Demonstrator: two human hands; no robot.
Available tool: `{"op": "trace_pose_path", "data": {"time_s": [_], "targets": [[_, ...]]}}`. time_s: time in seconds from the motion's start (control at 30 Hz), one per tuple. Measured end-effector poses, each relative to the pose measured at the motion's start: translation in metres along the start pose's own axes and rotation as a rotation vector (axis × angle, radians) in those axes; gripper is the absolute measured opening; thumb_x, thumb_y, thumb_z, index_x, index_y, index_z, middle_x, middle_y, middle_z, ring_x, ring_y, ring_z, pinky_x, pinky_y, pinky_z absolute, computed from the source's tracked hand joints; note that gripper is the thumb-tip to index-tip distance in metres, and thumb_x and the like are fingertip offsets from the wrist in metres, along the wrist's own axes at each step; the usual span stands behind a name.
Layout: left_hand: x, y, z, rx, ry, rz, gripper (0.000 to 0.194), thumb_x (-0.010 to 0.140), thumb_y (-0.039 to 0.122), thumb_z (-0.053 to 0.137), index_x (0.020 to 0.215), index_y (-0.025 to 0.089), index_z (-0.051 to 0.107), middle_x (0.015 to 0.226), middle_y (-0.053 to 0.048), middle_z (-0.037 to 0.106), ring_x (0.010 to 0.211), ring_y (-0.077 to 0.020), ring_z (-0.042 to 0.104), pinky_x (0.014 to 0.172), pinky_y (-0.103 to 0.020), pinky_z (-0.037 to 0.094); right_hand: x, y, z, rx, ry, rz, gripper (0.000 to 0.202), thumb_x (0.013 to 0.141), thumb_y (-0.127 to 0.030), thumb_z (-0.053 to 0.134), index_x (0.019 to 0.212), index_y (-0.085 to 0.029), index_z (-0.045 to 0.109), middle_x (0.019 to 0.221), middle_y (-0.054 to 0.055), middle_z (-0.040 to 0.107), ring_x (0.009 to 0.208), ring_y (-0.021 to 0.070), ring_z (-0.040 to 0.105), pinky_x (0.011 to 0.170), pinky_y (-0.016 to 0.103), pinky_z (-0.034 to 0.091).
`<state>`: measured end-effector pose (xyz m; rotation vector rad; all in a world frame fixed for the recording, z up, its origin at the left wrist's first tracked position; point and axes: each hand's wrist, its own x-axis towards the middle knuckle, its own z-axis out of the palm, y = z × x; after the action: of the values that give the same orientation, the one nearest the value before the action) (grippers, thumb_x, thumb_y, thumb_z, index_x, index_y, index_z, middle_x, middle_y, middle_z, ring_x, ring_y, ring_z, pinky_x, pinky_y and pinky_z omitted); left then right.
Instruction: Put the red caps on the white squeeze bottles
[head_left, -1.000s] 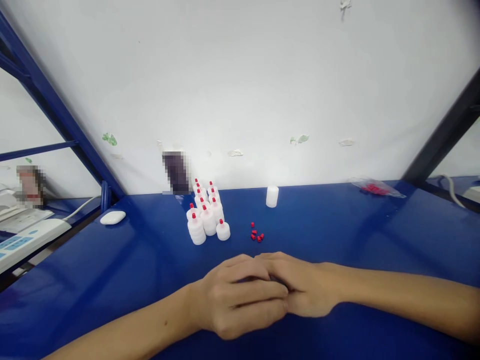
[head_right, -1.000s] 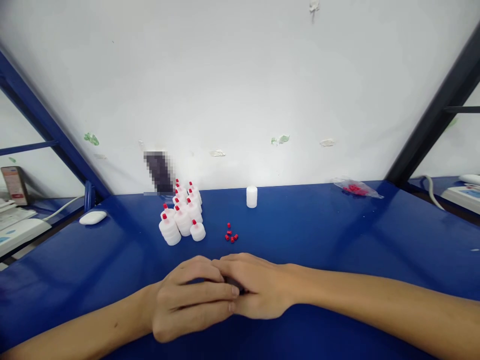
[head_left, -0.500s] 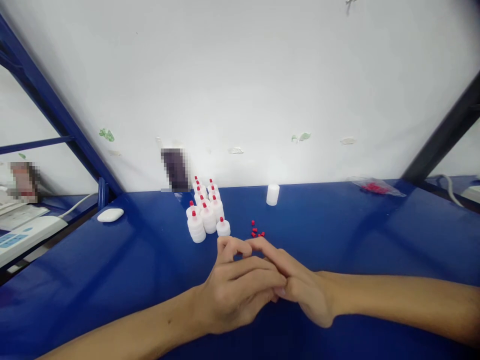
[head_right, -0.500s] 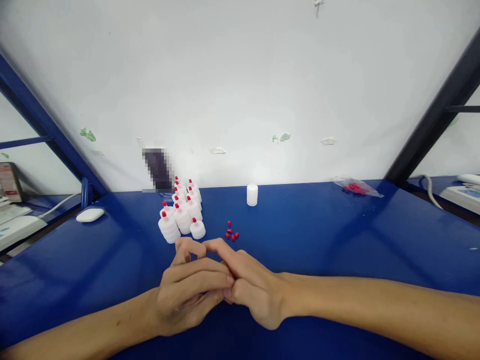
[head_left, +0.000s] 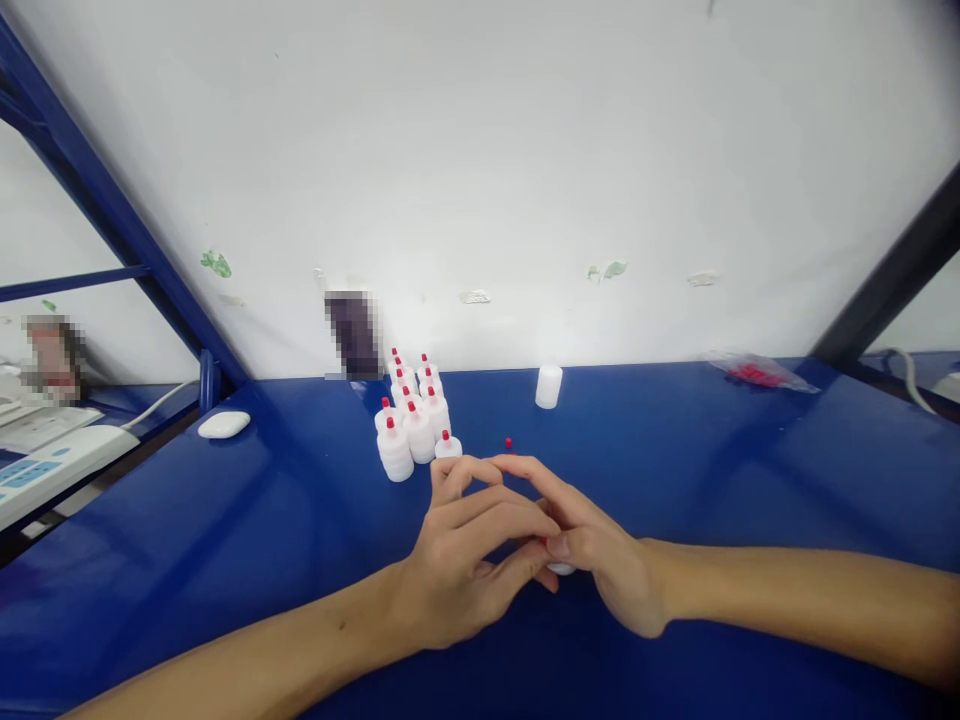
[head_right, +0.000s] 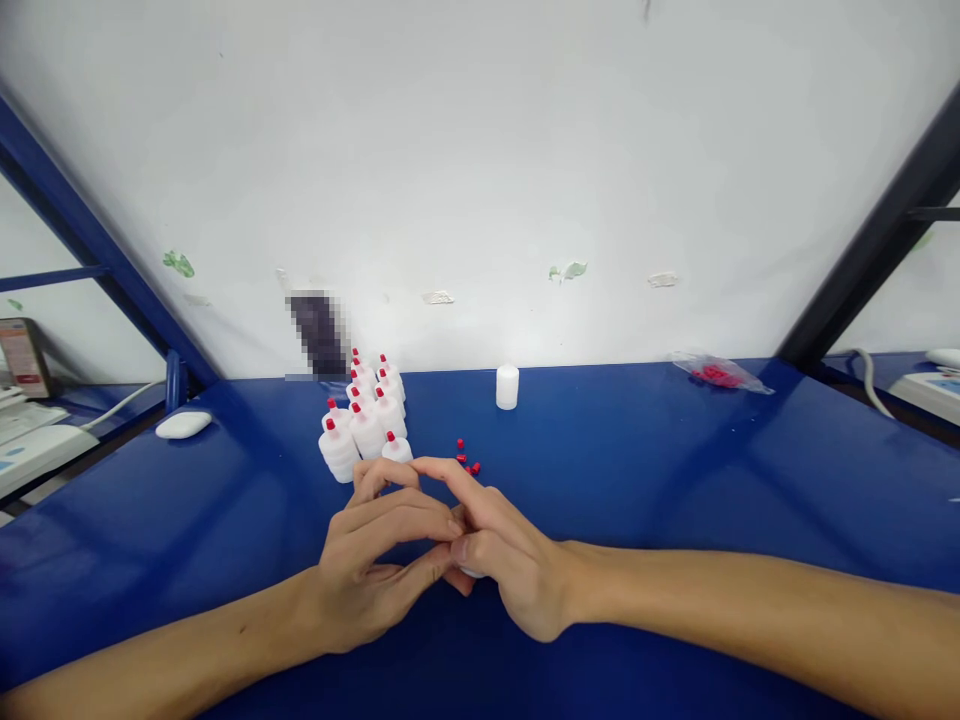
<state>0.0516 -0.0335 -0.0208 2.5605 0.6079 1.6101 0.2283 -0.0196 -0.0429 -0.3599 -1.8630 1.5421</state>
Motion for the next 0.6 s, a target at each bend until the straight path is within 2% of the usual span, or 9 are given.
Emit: {"op": "trace_pose_path", "data": {"time_s": [0.13, 0.27, 0.4, 0.5, 0.6], "targets": [[-0.002, -0.001, 0.002, 0.021, 0.004, -0.056, 0.005, 0.091, 0.018, 0.067, 0.091, 0.023, 0.065, 0.073, 0.005, 0.074, 0.073, -0.0158, 0.056, 0.078, -0.037, 0.04, -0.001, -0.003, 0.001, -0.162, 0.049, -0.072, 0.06, 0.095, -0.029, 0.039, 0.153, -0.017, 0.027, 0.065, -0.005, 0.048, 0.054, 0.0144, 0.046, 0.051, 0.026, 0.038], [-0.005, -0.002, 0.003, 0.019, -0.025, -0.056, 0.009, 0.088, 0.016, 0.07, 0.092, 0.023, 0.066, 0.074, 0.005, 0.074, 0.073, -0.0154, 0.055, 0.077, -0.036, 0.04, -0.002, -0.005, 0.0, -0.303, 0.049, -0.136, 0.065, 0.089, -0.019, 0.04, 0.153, -0.022, 0.028, 0.064, -0.006, 0.046, 0.045, 0.0118, 0.037, 0.043, 0.024, 0.033], [-0.005, -0.003, 0.004, -0.017, -0.044, -0.049, 0.012, 0.088, 0.011, 0.068, 0.093, 0.022, 0.066, 0.076, 0.004, 0.074, 0.069, -0.0142, 0.053, 0.073, -0.032, 0.046, -0.002, -0.004, -0.006, -0.366, 0.055, -0.116, 0.065, 0.087, -0.018, 0.038, 0.151, -0.02, 0.031, 0.058, -0.007, 0.043, 0.044, 0.013, 0.038, 0.043, 0.025, 0.034], [-0.006, -0.005, 0.005, -0.114, -0.077, -0.052, 0.014, 0.089, 0.007, 0.062, 0.095, 0.019, 0.065, 0.078, 0.001, 0.075, 0.064, -0.0113, 0.058, 0.065, -0.026, 0.051, 0.0, -0.005, -0.009, -0.399, 0.036, -0.124, 0.061, 0.088, -0.017, 0.035, 0.149, -0.018, 0.034, 0.056, -0.007, 0.04, 0.044, 0.013, 0.039, 0.043, 0.024, 0.033], [-0.007, -0.006, 0.006, -0.19, -0.13, -0.047, 0.017, 0.09, 0.003, 0.057, 0.098, 0.017, 0.062, 0.081, -0.001, 0.073, 0.068, -0.0107, 0.065, 0.065, -0.022, 0.054, 0.002, -0.008, -0.008, -0.477, 0.006, -0.157, 0.057, 0.089, -0.02, 0.041, 0.146, -0.017, 0.036, 0.057, -0.007, 0.043, 0.044, 0.0127, 0.042, 0.045, 0.024, 0.034]]}}
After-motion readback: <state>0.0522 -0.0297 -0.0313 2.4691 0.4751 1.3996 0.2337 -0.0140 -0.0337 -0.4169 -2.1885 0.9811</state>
